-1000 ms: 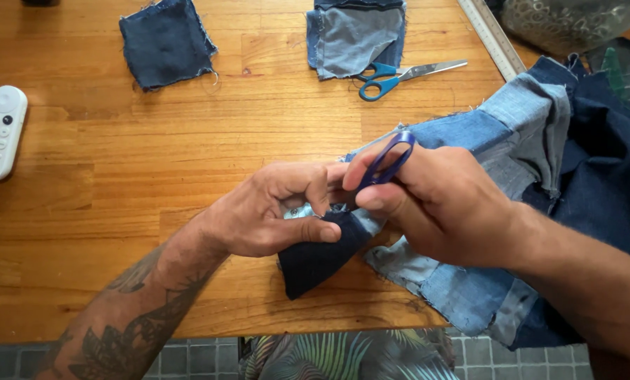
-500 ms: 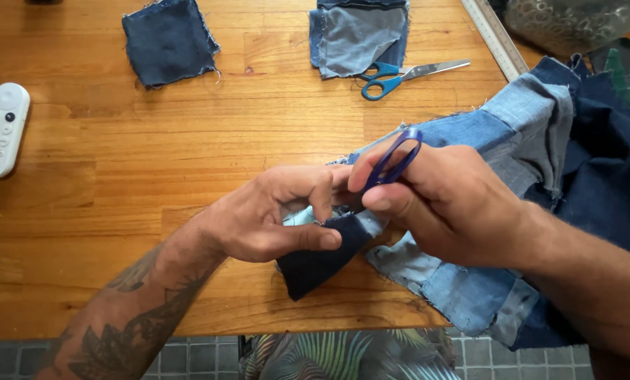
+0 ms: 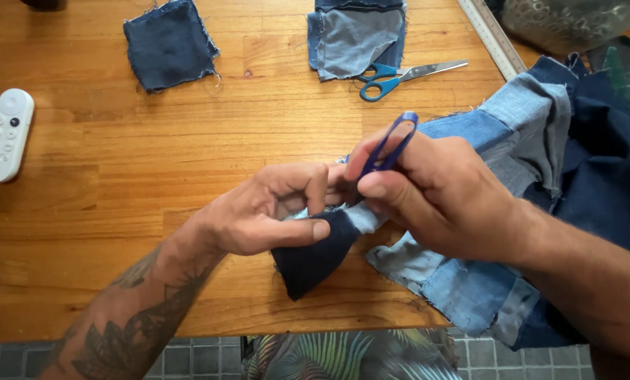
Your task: Using a seam ripper to remove stitches and deconstruct denim patchwork on a wooden table
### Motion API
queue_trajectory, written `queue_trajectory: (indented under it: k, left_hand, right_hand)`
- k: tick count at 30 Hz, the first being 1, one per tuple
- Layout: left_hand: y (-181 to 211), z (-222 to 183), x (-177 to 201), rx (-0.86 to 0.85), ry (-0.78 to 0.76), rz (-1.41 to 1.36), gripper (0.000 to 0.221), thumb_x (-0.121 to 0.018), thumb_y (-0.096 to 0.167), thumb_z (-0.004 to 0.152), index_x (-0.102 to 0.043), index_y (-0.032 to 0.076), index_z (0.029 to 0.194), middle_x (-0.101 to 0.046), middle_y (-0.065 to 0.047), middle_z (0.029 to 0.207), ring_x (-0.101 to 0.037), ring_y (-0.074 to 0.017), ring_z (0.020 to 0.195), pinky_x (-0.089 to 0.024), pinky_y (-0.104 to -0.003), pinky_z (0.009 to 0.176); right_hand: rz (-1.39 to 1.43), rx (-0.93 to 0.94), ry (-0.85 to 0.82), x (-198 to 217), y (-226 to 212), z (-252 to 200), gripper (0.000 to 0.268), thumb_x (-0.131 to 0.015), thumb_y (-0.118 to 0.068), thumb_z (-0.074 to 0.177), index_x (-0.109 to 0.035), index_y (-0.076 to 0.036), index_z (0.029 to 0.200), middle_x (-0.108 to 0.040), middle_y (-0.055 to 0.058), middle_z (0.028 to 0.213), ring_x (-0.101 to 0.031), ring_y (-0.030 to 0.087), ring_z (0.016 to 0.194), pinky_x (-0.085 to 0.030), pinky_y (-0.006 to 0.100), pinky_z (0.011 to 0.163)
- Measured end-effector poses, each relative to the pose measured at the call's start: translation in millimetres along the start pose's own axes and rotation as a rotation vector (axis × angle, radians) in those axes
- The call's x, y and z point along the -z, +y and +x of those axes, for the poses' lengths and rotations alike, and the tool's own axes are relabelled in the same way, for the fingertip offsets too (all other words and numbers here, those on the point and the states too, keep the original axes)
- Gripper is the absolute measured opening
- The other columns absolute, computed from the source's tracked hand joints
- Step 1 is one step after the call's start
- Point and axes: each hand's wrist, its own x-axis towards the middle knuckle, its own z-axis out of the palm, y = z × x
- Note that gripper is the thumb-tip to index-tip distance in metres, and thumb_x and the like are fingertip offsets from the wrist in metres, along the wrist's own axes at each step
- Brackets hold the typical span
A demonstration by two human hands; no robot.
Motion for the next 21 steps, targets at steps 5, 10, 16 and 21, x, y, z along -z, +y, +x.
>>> queue_trajectory:
  k: [5,10,16,21]
  left_hand:
    - [-6.9,-3.6,4.5,0.063,0.026,-0.015,0.024,-0.075,0.022,0.110,-0.057,0.014,0.097,-0.054,-0.001,0.102,-0.051,-0.0174,0.097,-0.043,-0.031,0.091]
    - [-3.4,-0.7,6.0,0.035,-0.012,0.107,0.023,-0.074,0.028,0.111,-0.060,0.014,0.100,-0.055,-0.002,0.103,-0.051,-0.0185,0.098,-0.043,-0.033,0.092]
    - [-3.7,-1.9,4.8,0.059,0.004,0.064,0.021,-0.076,0.027,0.110,-0.062,0.014,0.099,-0.056,-0.003,0.104,-0.053,-0.0181,0.099,-0.043,-0.033,0.092]
    - [-4.8,-4.1,5.9,0.064,0.011,0.071,0.021,-0.076,0.026,0.109,-0.063,0.014,0.098,-0.054,-0.001,0.100,-0.049,-0.0171,0.096,-0.040,-0.032,0.090]
  right_hand:
    - [-0.016,-0.044,-0.014,-3.1,2.3,3.6,0.029,-0.054,-0.033,0.119,-0.070,-0.012,0.130,-0.075,0.000,0.093,-0.070,0.016,0.065,-0.057,0.033,0.065]
    - [-0.044,0.001,-0.026,-7.4,5.1,3.1,0.027,-0.055,-0.032,0.120,-0.069,-0.011,0.131,-0.072,-0.001,0.091,-0.070,0.020,0.067,-0.058,0.035,0.068]
    - [-0.022,-0.007,-0.017,-8.4,3.6,3.7,0.026,-0.056,-0.031,0.120,-0.070,-0.011,0.129,-0.072,-0.001,0.088,-0.068,0.019,0.065,-0.056,0.035,0.066]
    - [0.080,-0.055,-0.025,-3.6,-3.0,7.5,0.029,-0.053,-0.033,0.120,-0.069,-0.010,0.127,-0.071,-0.002,0.080,-0.067,0.012,0.061,-0.056,0.029,0.061]
